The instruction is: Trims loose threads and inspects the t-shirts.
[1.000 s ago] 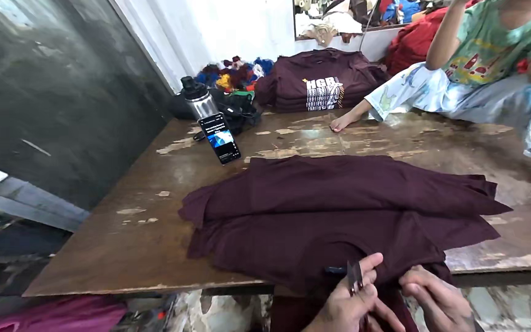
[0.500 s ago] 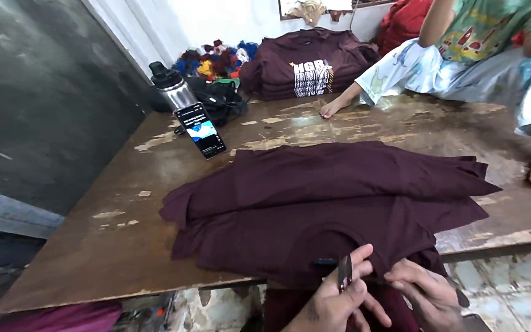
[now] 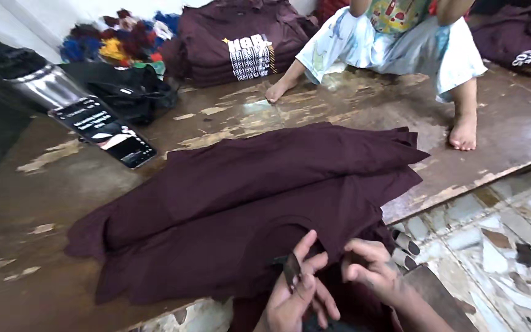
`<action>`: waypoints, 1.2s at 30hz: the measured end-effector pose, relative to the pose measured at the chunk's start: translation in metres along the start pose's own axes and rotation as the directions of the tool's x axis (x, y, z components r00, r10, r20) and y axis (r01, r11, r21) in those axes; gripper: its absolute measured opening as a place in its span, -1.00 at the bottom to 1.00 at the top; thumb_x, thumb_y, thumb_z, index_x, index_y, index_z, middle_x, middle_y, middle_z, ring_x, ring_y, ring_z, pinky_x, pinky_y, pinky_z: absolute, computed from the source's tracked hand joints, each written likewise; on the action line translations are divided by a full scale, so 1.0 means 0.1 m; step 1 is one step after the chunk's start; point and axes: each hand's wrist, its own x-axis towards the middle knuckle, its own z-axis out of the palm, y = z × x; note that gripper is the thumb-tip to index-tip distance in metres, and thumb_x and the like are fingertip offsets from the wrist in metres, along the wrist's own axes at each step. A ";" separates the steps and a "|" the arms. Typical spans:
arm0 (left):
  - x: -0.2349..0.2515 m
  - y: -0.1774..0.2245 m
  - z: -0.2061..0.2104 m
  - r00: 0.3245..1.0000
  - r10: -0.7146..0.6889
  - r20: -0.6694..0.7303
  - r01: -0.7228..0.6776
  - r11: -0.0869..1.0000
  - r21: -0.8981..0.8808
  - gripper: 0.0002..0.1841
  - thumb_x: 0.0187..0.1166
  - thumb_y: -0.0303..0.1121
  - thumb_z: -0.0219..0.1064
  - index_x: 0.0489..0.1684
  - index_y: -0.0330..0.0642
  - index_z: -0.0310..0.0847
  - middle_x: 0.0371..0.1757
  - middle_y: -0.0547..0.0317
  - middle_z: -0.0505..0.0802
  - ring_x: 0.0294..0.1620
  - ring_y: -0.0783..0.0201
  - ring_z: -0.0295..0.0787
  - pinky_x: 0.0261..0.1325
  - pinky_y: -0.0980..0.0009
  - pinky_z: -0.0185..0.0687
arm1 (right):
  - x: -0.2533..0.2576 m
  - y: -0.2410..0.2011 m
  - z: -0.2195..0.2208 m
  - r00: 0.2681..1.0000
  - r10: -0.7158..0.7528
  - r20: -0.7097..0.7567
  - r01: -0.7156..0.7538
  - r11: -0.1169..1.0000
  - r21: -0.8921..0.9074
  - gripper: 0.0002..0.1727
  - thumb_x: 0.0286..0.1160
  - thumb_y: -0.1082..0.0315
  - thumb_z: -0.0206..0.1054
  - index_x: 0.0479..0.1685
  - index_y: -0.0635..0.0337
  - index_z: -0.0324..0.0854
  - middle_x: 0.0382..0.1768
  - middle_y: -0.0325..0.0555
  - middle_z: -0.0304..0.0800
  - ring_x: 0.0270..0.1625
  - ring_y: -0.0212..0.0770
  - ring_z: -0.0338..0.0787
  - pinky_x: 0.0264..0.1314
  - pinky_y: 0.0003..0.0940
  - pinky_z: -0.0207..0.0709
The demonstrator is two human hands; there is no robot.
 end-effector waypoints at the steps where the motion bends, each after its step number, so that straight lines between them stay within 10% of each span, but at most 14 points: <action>1: -0.02 0.02 0.04 1.000 0.005 -0.014 -0.003 0.993 0.122 -0.32 0.76 0.08 0.08 0.89 0.28 0.02 0.53 0.33 0.72 -0.22 0.51 0.88 -0.16 0.51 0.82 | -0.02 0.01 0.09 0.998 0.061 -0.029 -0.058 0.993 0.108 -0.59 0.66 -0.11 0.26 -0.18 0.05 0.73 -0.50 -0.36 0.82 -0.48 -0.56 0.79 -0.38 -0.60 0.74; 5: 0.00 0.28 -0.01 0.981 0.165 0.103 -0.186 0.639 0.746 -0.53 0.82 -0.42 0.06 0.66 -0.40 0.35 0.24 -0.11 0.85 -0.25 0.39 0.86 -0.11 0.43 0.80 | -0.12 -0.10 0.29 0.940 0.334 -0.073 -0.276 0.869 0.411 -0.91 0.51 0.30 0.40 -0.33 -0.10 0.77 -0.63 -0.41 0.80 -0.64 -0.52 0.71 -0.52 -0.56 0.65; 9: 0.17 0.69 0.00 0.933 0.251 0.258 -0.239 -0.103 0.965 -0.46 0.39 -0.29 0.46 0.44 -0.12 0.65 -0.37 0.15 0.77 -0.53 0.20 0.73 -0.60 0.28 0.63 | -0.14 -0.13 0.06 0.998 0.036 -0.049 -0.030 0.993 0.115 -0.84 0.66 0.14 0.34 -0.22 -0.05 0.71 -0.36 -0.49 0.77 -0.30 -0.72 0.72 -0.16 -0.75 0.64; 15: 0.36 0.80 0.19 0.879 0.094 0.467 -0.369 -0.485 0.793 -0.76 0.33 -0.33 0.42 -0.07 0.13 0.86 -0.42 0.26 0.76 -0.47 0.21 0.67 -0.58 0.34 0.39 | -0.08 -0.34 -0.09 0.986 -0.160 -0.043 0.138 0.937 -0.322 -0.80 0.46 0.32 0.43 -0.43 0.25 0.66 -0.45 -0.07 0.74 -0.19 -0.53 0.75 -0.01 -0.79 0.56; 21: 0.34 0.86 0.23 0.924 -0.007 0.381 -0.341 -0.464 0.818 -0.79 0.37 -0.43 0.42 -0.12 0.00 0.91 -0.41 0.18 0.85 -0.47 0.18 0.79 -0.55 0.30 0.53 | -0.01 -0.45 -0.07 0.975 -0.207 0.075 0.220 0.933 -0.284 -0.78 0.61 0.29 0.33 -0.38 0.21 0.61 -0.45 -0.07 0.73 -0.18 -0.46 0.77 0.01 -0.74 0.58; 25: 0.23 0.72 0.01 0.942 0.201 0.269 -0.208 -0.280 0.937 -0.62 0.35 -0.21 0.45 0.14 -0.04 0.84 -0.40 0.16 0.76 -0.49 0.19 0.74 -0.57 0.27 0.59 | 0.18 -0.47 -0.18 0.940 -0.308 0.150 0.334 0.921 -0.203 -0.44 0.82 0.00 0.11 -0.59 0.19 0.52 -0.64 -0.06 0.59 -0.37 -0.24 0.71 -0.06 -0.44 0.60; 27: 0.18 0.41 -0.10 0.935 0.287 0.208 -0.137 -0.250 0.959 -0.56 0.28 0.00 0.52 0.04 -0.05 0.85 -0.46 0.24 0.79 -0.52 0.27 0.77 -0.58 0.29 0.64 | 0.39 -0.34 -0.22 0.922 -0.348 0.169 0.386 0.856 -0.344 -0.53 0.85 -0.06 -0.01 -0.37 0.02 0.55 -0.46 -0.19 0.62 -0.21 -0.31 0.72 0.13 -0.41 0.59; 30: 0.18 -0.01 -0.12 0.911 0.331 0.245 -0.187 -0.198 0.962 -0.83 0.23 -0.29 0.48 -0.26 -0.01 0.87 -0.53 0.30 0.77 -0.53 0.32 0.77 -0.55 0.34 0.66 | 0.74 -0.19 -0.15 0.884 -0.296 0.362 0.443 0.779 -0.444 -0.63 0.66 0.33 0.11 0.28 -0.18 0.71 0.20 0.03 0.76 0.22 -0.02 0.79 0.22 -0.08 0.68; 33: 0.27 0.03 -0.12 0.877 0.384 0.289 -0.312 -0.002 0.950 -0.90 0.26 -0.44 0.45 -0.36 -0.04 0.84 -0.31 0.19 0.78 -0.29 0.29 0.77 -0.31 0.43 0.72 | 0.85 -0.27 -0.14 0.798 -0.212 0.564 0.503 0.751 -0.429 -0.69 0.06 0.57 0.38 -0.17 0.10 0.85 0.19 0.34 0.78 0.18 0.36 0.83 0.06 0.27 0.72; 36: 0.30 0.16 -0.17 0.909 0.360 0.210 -0.300 0.216 0.929 -0.93 0.34 -0.47 0.45 -0.32 -0.23 0.74 -0.30 0.09 0.83 -0.30 0.26 0.81 -0.23 0.37 0.75 | 0.87 -0.31 -0.31 0.764 -0.254 0.593 0.588 0.650 -0.480 -0.94 0.26 0.41 0.38 -0.38 0.19 0.72 -0.13 0.18 0.82 -0.25 0.10 0.90 -0.42 -0.05 0.78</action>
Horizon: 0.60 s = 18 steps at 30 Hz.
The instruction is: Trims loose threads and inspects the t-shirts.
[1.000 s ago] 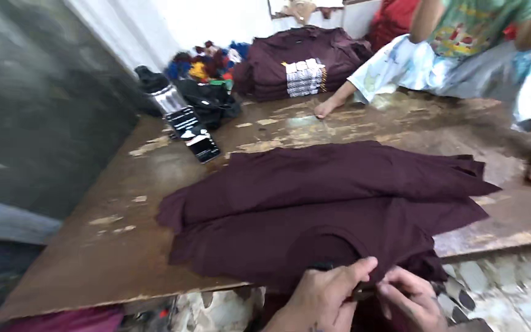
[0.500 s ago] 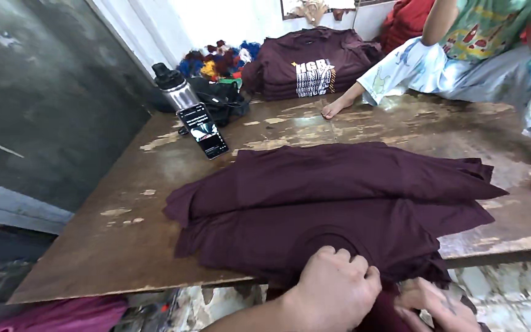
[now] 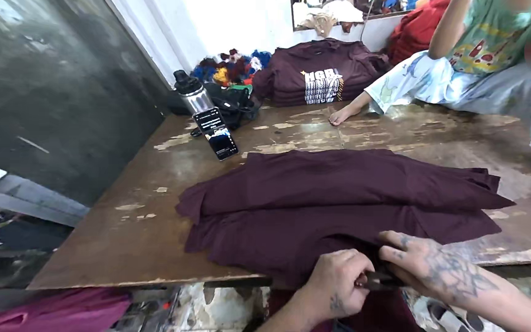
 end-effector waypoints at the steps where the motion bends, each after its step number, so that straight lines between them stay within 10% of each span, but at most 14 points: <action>1: 0.03 0.03 -0.04 0.998 -0.068 0.009 0.069 0.997 -0.031 -0.92 0.42 -0.45 0.41 -0.29 -0.27 0.70 -0.39 0.09 0.81 -0.39 0.26 0.78 -0.30 0.34 0.73 | -0.05 0.07 0.06 0.992 -0.043 -0.118 0.033 0.996 -0.088 -0.86 0.38 0.33 0.27 -0.43 0.15 0.66 -0.29 0.06 0.81 -0.42 -0.05 0.84 -0.57 -0.21 0.67; 5: 0.26 0.18 -0.17 0.909 -0.379 0.174 0.397 0.914 -0.082 -0.69 0.72 -0.22 0.23 0.06 -0.33 0.71 -0.32 -0.01 0.84 -0.32 0.14 0.81 -0.18 0.11 0.71 | -0.22 0.12 0.43 0.889 -0.032 -0.456 -0.072 0.975 -0.210 -0.73 0.56 0.22 0.18 -0.44 0.12 0.63 -0.49 -0.04 0.77 -0.45 -0.19 0.79 -0.44 -0.38 0.64; 18: 0.25 0.20 -0.21 0.915 -0.354 0.192 0.357 0.934 0.019 -0.76 0.67 -0.32 0.25 -0.21 -0.37 0.66 -0.51 -0.03 0.75 -0.47 0.08 0.76 -0.34 0.12 0.65 | -0.34 0.00 0.63 0.857 0.116 -0.502 -0.172 0.983 -0.065 -0.70 0.69 0.13 0.14 -0.23 0.07 0.72 -0.34 -0.11 0.81 -0.15 -0.23 0.80 -0.02 -0.43 0.64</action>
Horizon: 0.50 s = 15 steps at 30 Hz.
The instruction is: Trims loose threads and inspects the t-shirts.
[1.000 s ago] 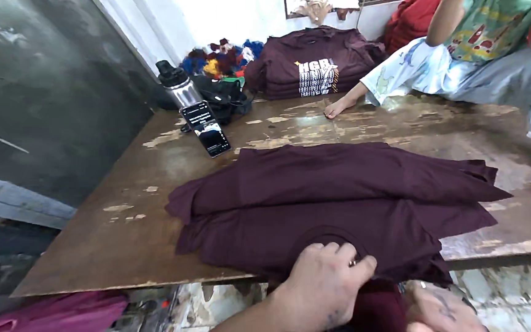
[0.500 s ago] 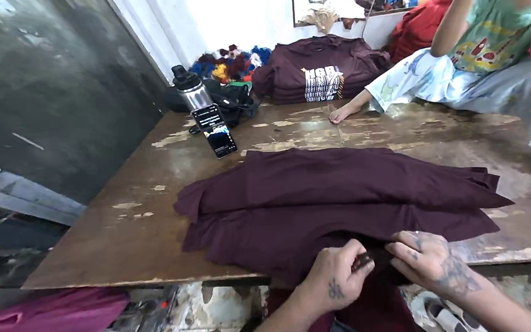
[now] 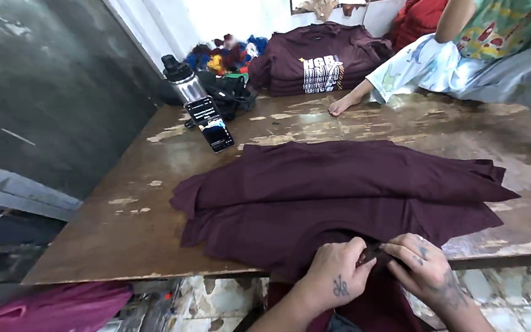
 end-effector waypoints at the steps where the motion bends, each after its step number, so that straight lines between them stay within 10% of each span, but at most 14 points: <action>1: -0.02 0.00 -0.01 1.000 -0.005 0.000 0.005 1.000 -0.025 -0.77 0.66 -0.33 0.25 -0.21 -0.38 0.67 -0.52 -0.04 0.75 -0.47 0.08 0.75 -0.34 0.12 0.64 | 0.00 0.00 -0.02 0.999 0.007 0.032 -0.008 1.000 0.017 -0.65 0.73 0.07 0.11 -0.19 0.05 0.73 -0.31 -0.10 0.81 -0.12 -0.23 0.80 0.00 -0.41 0.63; 6: -0.10 -0.05 0.02 0.998 0.048 -0.051 -0.051 0.998 -0.048 -0.82 0.59 -0.36 0.29 -0.28 -0.32 0.66 -0.58 0.05 0.71 -0.56 0.18 0.69 -0.46 0.23 0.58 | 0.02 -0.12 -0.10 0.981 0.089 0.169 -0.092 0.996 0.009 -0.19 0.64 -0.48 -0.17 -0.07 -0.05 0.84 -0.39 -0.13 0.74 -0.19 -0.17 0.74 -0.07 -0.28 0.58; 10: -0.14 -0.04 0.19 0.955 0.218 -0.203 -0.191 0.971 0.144 -0.89 0.37 -0.35 0.42 -0.39 -0.20 0.69 -0.55 0.18 0.74 -0.59 0.29 0.71 -0.60 0.33 0.57 | 0.02 -0.25 -0.03 0.988 0.110 0.108 -0.116 0.992 0.054 -0.59 0.69 -0.13 0.12 0.03 -0.15 0.81 -0.34 -0.17 0.66 -0.18 -0.22 0.68 -0.04 -0.35 0.51; 15: -0.19 -0.05 0.25 0.932 0.358 -0.062 -0.358 0.934 0.016 -0.90 0.43 -0.37 0.46 -0.34 -0.21 0.74 -0.49 0.17 0.83 -0.50 0.33 0.78 -0.48 0.37 0.67 | -0.15 -0.36 0.00 0.988 0.150 -0.027 -0.141 0.967 0.210 -0.79 0.70 0.09 0.23 0.05 -0.10 0.70 -0.14 -0.25 0.68 0.11 -0.42 0.71 0.29 -0.56 0.56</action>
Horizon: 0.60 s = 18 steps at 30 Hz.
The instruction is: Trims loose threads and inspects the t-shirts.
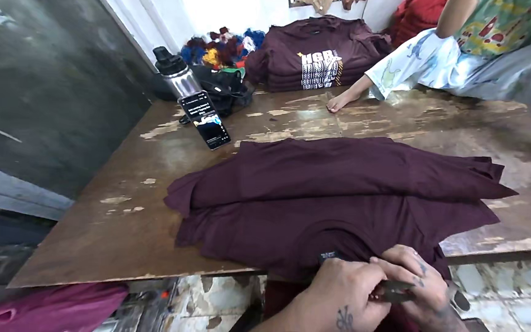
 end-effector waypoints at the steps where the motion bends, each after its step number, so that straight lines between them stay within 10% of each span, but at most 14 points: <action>1: 0.01 -0.01 -0.02 0.999 0.032 0.037 -0.030 0.998 -0.050 -0.89 0.45 -0.37 0.45 -0.34 -0.23 0.75 -0.48 0.15 0.83 -0.49 0.32 0.78 -0.45 0.38 0.67 | -0.02 0.01 -0.01 1.000 -0.008 -0.019 0.009 1.000 0.006 -0.79 0.74 0.11 0.22 0.03 -0.05 0.71 -0.12 -0.26 0.74 0.14 -0.44 0.74 0.33 -0.56 0.57; 7: 0.18 0.07 -0.36 0.959 -0.276 -0.065 0.283 0.926 0.250 -0.55 0.45 -0.21 0.41 0.28 -0.24 0.71 -0.10 -0.07 0.87 -0.32 0.02 0.87 -0.40 0.01 0.75 | -0.01 -0.07 -0.18 0.998 -0.033 -0.048 0.031 0.999 -0.044 -0.74 0.84 0.16 0.11 -0.18 0.09 0.56 -0.29 -0.20 0.76 -0.03 -0.40 0.84 0.37 -0.43 0.65; 18: 0.09 -0.01 -0.22 0.990 0.139 -0.017 -0.114 0.871 0.477 -0.67 0.47 -0.38 0.22 0.07 -0.01 0.87 -0.37 0.18 0.83 -0.47 0.17 0.74 -0.50 0.28 0.55 | -0.05 -0.26 -0.19 0.995 -0.015 -0.103 0.005 0.995 -0.095 -0.86 0.66 0.22 0.28 -0.25 0.02 0.53 -0.42 -0.25 0.62 -0.23 -0.37 0.71 0.09 -0.49 0.63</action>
